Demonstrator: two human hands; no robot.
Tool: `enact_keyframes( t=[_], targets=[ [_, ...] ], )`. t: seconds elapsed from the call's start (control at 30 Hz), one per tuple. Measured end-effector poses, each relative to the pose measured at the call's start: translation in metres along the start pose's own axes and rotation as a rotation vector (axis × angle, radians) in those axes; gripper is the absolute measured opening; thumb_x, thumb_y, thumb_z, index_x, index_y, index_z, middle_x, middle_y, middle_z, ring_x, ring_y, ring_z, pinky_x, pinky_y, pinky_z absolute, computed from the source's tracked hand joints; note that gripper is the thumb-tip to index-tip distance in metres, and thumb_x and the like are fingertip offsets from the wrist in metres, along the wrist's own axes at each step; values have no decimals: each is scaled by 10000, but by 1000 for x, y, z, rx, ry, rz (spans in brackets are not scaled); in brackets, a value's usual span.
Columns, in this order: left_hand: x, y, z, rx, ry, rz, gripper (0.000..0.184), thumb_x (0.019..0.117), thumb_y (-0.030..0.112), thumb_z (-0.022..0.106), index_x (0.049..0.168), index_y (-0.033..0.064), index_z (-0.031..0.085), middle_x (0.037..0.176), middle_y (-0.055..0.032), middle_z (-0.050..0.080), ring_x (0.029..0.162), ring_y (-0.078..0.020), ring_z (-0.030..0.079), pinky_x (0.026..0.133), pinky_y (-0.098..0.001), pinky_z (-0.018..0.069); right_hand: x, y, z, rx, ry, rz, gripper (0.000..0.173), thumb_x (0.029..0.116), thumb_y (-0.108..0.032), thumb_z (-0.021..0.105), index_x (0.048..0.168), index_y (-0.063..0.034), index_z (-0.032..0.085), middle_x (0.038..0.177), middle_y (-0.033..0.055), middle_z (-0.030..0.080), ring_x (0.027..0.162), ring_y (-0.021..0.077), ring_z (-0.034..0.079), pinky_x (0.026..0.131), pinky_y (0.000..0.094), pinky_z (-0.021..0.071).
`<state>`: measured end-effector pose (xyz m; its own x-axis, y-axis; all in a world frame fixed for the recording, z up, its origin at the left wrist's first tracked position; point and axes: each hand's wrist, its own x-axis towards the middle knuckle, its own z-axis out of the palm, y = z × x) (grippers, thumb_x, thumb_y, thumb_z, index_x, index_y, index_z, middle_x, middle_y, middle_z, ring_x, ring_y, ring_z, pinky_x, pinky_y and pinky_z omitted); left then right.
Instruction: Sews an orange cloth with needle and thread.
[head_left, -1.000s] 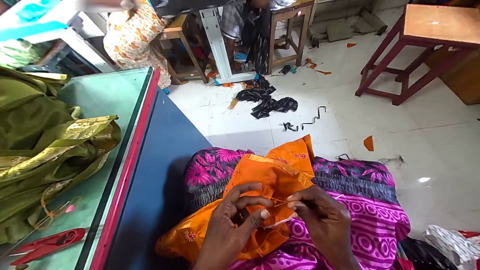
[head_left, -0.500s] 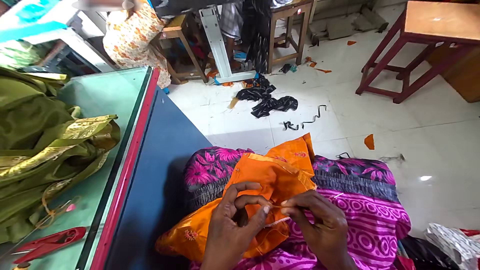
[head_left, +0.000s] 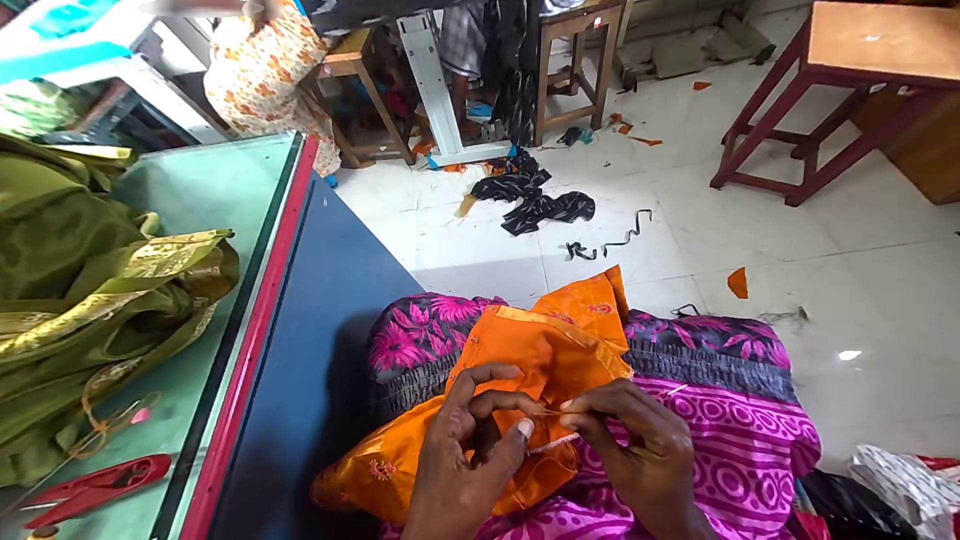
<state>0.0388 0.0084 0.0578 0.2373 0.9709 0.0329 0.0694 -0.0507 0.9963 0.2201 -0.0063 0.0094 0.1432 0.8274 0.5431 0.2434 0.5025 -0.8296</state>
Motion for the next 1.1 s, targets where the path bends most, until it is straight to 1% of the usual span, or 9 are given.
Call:
enact_keyframes(
  t=[0.07, 0.23, 0.33, 0.43, 0.8, 0.87, 0.97, 1.07, 1.1],
  targets=[
    [1, 1, 2, 5, 33, -14, 391, 894, 220, 702, 1251, 109, 587, 902, 49, 736, 579, 37, 517, 513, -109, 379, 0, 0, 0, 0, -2, -2, 131, 985, -265, 684, 988, -139, 719, 898, -56, 691, 806, -27, 667, 739, 128, 579],
    [3, 3, 6, 31, 81, -20, 378, 862, 168, 713, 1222, 128, 607, 808, 79, 710, 537, 52, 478, 488, -97, 353, 1, 0, 0, 1, -1, -6, 129, 987, -261, 683, 986, -137, 720, 894, -53, 692, 810, -24, 667, 735, 127, 577],
    [4, 2, 6, 26, 84, -6, 372, 862, 161, 719, 1219, 142, 616, 820, 80, 707, 531, 57, 453, 483, -97, 336, 1, 0, -1, 3, -15, -8, 126, 987, -258, 682, 989, -137, 718, 898, -52, 693, 812, -22, 670, 738, 129, 580],
    [4, 1, 6, 34, 102, -4, 389, 848, 151, 719, 1224, 131, 620, 847, 72, 709, 543, 49, 465, 486, -98, 346, 0, 0, 0, 1, -23, -6, 133, 987, -267, 682, 990, -139, 719, 901, -54, 693, 815, -26, 666, 741, 128, 576],
    [5, 3, 4, 26, 118, -12, 365, 852, 127, 695, 1207, 127, 609, 827, 81, 702, 546, 55, 458, 488, -92, 333, -1, 1, -1, -15, -29, -9, 151, 991, -270, 675, 988, -125, 716, 897, -41, 689, 811, -37, 656, 736, 104, 560],
    [5, 2, 3, 56, 104, 25, 328, 880, 152, 687, 1196, 107, 613, 876, 87, 701, 562, 59, 465, 497, -94, 352, -1, 1, -1, -14, -28, -7, 158, 991, -271, 676, 987, -119, 718, 897, -36, 691, 804, -40, 652, 729, 98, 555],
    [4, 0, -2, 156, 78, 120, 287, 942, 229, 623, 1182, 72, 614, 1044, 66, 672, 648, 78, 482, 539, -88, 389, 0, 2, 0, -14, -28, -8, 151, 992, -266, 675, 986, -121, 716, 903, -35, 694, 829, -37, 660, 749, 99, 557],
    [2, 0, -7, 294, 81, 230, 378, 967, 305, 596, 1218, 24, 632, 1079, -4, 642, 684, 100, 436, 571, -73, 353, 1, 1, 0, -6, -28, -12, 156, 992, -265, 676, 990, -113, 711, 905, -28, 687, 829, -38, 657, 742, 92, 554],
    [1, 2, -7, 333, 64, 264, 388, 979, 310, 597, 1236, 22, 637, 1118, -27, 654, 689, 96, 432, 576, -80, 345, 3, 1, 1, -3, -29, -13, 160, 992, -266, 675, 989, -109, 707, 902, -24, 683, 825, -40, 653, 735, 90, 551]
  ],
)
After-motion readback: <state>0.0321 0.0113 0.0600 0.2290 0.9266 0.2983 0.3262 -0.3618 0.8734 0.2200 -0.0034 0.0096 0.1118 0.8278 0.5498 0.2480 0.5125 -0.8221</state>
